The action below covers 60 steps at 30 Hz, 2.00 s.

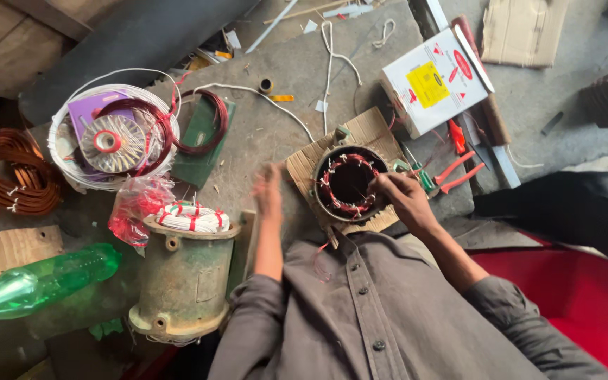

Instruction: The person works on a disassembled electrical motor stator, using a hammer to tap and adjust the copper windings. They also use pliers to manipulate the wires and occasionally pick up other tools from the cluttered workbench.

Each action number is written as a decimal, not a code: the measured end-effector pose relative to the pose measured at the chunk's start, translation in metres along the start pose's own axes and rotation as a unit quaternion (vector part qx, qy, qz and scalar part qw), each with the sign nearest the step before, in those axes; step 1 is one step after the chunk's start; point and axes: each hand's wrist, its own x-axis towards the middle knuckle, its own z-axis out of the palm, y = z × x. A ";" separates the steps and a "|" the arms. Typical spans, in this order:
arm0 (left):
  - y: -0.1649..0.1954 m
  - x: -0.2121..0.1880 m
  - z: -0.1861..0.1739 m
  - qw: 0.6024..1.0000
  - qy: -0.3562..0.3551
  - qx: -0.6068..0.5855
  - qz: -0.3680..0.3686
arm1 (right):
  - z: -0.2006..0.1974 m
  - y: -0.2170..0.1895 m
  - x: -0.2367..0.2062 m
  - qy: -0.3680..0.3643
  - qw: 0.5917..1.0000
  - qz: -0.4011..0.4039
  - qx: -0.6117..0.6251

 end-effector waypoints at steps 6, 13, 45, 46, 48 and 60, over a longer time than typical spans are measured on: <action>-0.059 -0.038 0.019 0.928 -0.117 0.353 0.005 | -0.012 -0.018 -0.017 -0.104 0.966 -0.139 -0.191; -0.007 -0.096 -0.044 0.856 -0.187 0.482 0.011 | 0.035 -0.013 0.014 0.023 0.939 -0.083 -0.332; 0.045 -0.037 0.065 0.875 -0.266 0.225 0.337 | -0.038 -0.097 0.035 0.017 0.988 0.118 -0.098; 0.047 -0.039 0.068 0.855 -0.269 0.238 0.375 | -0.030 -0.086 0.054 0.036 0.979 0.138 -0.148; 0.048 -0.042 0.072 0.809 -0.277 0.266 0.444 | -0.023 -0.066 0.080 0.053 0.974 0.103 -0.195; 0.047 -0.057 0.058 0.868 -0.326 0.080 0.366 | 0.006 -0.047 0.208 0.010 0.900 -0.095 -0.425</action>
